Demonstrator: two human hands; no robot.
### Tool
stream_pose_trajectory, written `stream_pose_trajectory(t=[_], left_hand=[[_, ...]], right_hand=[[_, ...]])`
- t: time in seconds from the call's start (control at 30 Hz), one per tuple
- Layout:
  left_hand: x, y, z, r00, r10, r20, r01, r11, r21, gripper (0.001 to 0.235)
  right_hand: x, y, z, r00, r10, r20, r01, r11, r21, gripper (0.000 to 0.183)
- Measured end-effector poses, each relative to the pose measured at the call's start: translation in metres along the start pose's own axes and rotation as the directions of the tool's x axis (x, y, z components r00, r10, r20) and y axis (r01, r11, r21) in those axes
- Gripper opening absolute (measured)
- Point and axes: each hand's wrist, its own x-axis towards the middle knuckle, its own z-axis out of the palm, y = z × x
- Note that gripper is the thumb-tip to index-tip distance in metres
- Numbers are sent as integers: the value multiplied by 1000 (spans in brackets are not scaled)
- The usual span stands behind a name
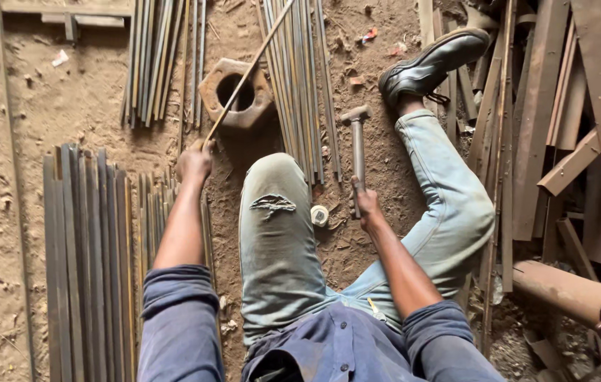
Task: The person sits on the ground and repeatedly strikes the tip of a metal rod with a hammer against a fixed metal stake to sharpen it. They handle multiple rods, placing them on the ground and picking them up one by one.
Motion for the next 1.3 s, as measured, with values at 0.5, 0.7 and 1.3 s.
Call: stream_pose_trajectory(t=[0.5,0.7,1.3], left_hand=[[-76,245,17,798,146,584,259,792,-552,36],[-92,236,77,838,226,496,296,577,-761,39],[-179,380,208,791,373,486,370,342,-864,61]], right_hand=[[33,3,-26,991,-9,-135,14,999,34,45],[-17,-13,-60,990,-139,27,122,936,332,29],[-240,-62,-76,905,-424,30,323,732,599,37]])
